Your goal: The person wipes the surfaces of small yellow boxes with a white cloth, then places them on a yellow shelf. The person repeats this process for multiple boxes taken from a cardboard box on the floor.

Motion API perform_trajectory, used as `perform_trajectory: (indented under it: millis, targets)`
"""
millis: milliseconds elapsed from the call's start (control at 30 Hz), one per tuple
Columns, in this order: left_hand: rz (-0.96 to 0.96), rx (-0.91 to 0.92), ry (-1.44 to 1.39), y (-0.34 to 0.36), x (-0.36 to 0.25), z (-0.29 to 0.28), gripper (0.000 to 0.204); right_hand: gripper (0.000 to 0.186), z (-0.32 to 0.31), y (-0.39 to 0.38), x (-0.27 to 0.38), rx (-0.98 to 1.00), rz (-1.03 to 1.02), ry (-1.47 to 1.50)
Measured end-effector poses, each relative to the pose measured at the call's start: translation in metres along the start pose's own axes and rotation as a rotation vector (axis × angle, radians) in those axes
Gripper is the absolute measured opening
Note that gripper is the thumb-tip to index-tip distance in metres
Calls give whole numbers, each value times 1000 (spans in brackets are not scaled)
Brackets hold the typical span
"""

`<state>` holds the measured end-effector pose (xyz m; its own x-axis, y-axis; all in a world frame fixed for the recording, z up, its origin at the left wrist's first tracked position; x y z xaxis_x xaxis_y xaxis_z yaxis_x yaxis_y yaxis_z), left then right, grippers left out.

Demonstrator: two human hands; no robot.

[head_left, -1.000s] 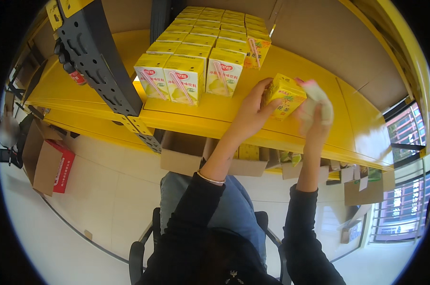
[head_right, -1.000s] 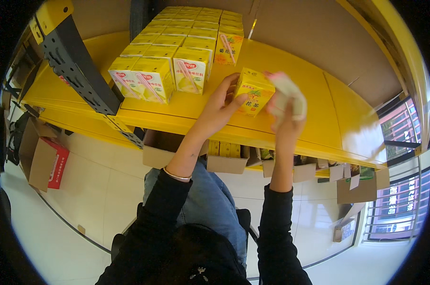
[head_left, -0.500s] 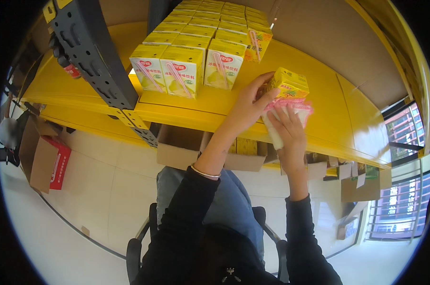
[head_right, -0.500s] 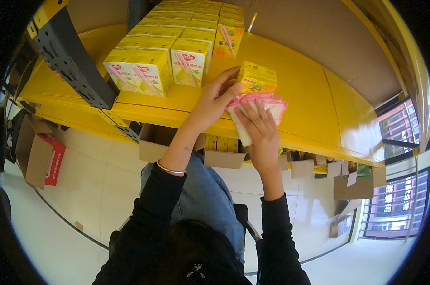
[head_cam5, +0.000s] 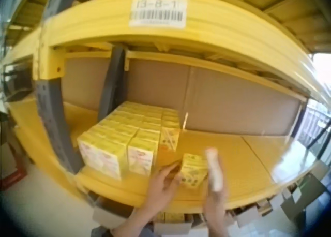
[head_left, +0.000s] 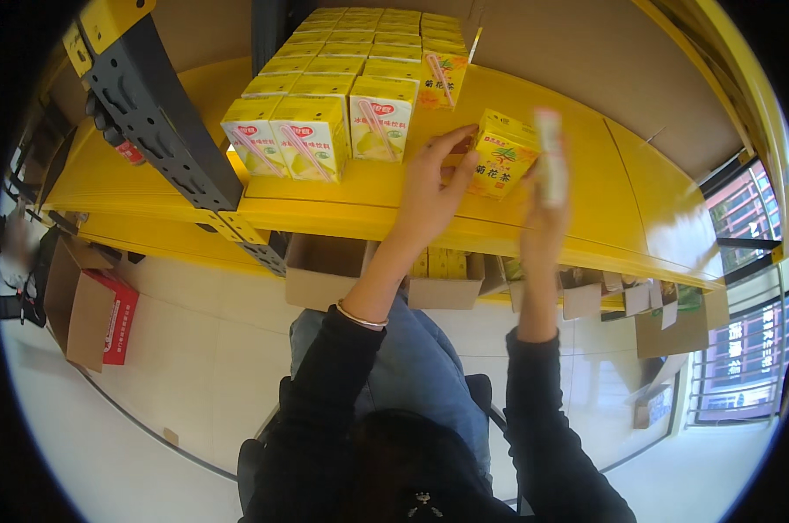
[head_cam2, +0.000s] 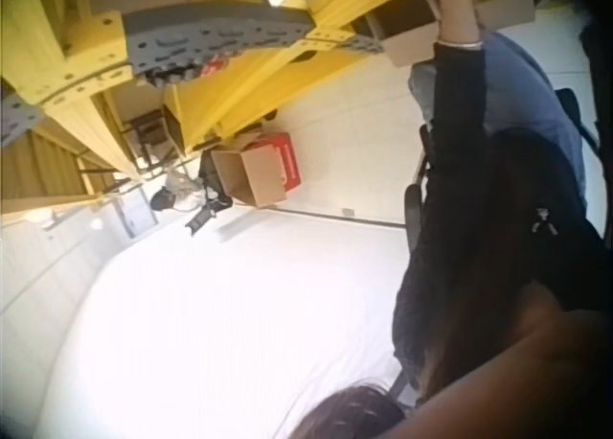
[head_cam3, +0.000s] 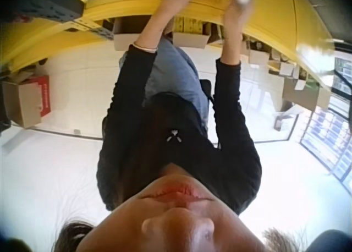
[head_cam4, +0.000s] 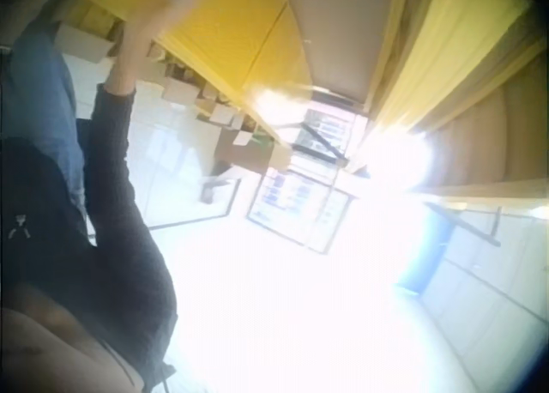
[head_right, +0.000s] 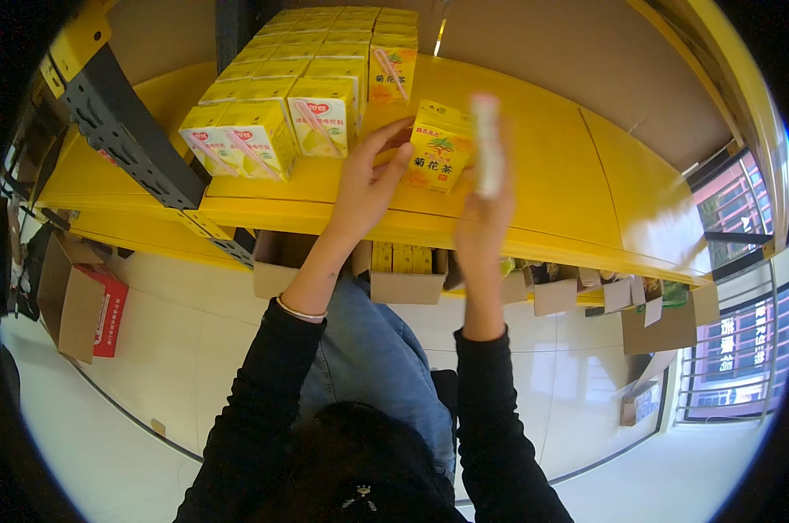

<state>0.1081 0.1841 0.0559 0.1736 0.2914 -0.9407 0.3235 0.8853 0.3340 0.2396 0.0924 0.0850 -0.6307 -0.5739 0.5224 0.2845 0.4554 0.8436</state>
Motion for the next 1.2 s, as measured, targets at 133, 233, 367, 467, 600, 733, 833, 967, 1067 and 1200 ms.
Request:
perform_trajectory:
  millis: [133, 233, 367, 467, 600, 733, 833, 967, 1067, 1200]
  targets:
    - [-71, 70, -111, -1, -1, 1, 42, 64, 29, -32, -17, 324, 265, -297]
    - [5, 71, -118, 3, 3, 5, 55, 60, 21, -36, 2, 525, -111, -682]
    - [107, 0, 118, -1, 1, 5, 72, 47, -6, -32, 12, 693, -83, -532]
    - [254, -312, 727, -12, -17, 6, 73, 48, -63, -19, -15, 527, 545, -501]
    - [126, -177, 485, -6, -8, 5, 74, 50, -75, 7, -19, -117, 249, 185]
    - [4, 42, 222, 1, 6, 9, 71, 54, 1, 13, -16, 34, 6, 488]
    - [-112, 166, -12, 1, 15, 13, 63, 57, 32, -4, -29, 199, 114, 248]
    - [-101, 261, -59, 1, 12, 20, 52, 55, 25, -20, -18, 447, -34, -274]
    - [-119, 251, 29, 0, 4, 21, 47, 52, 15, -33, -3, 605, -151, -521]
    - [-119, 216, -64, 2, 15, 13, 46, 45, -6, -21, -6, 657, 119, -367]
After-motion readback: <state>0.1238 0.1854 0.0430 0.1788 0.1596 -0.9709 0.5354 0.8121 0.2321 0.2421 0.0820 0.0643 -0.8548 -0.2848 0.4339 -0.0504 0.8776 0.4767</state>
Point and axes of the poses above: each hand's wrist, its own y-axis towards the middle knuckle, its own z-axis out of the palm, x = y × z, the point moved 8 cm from there along y, towards the middle knuckle, and after that the axes turned 14 degrees about -z, right-handed, at the moved point
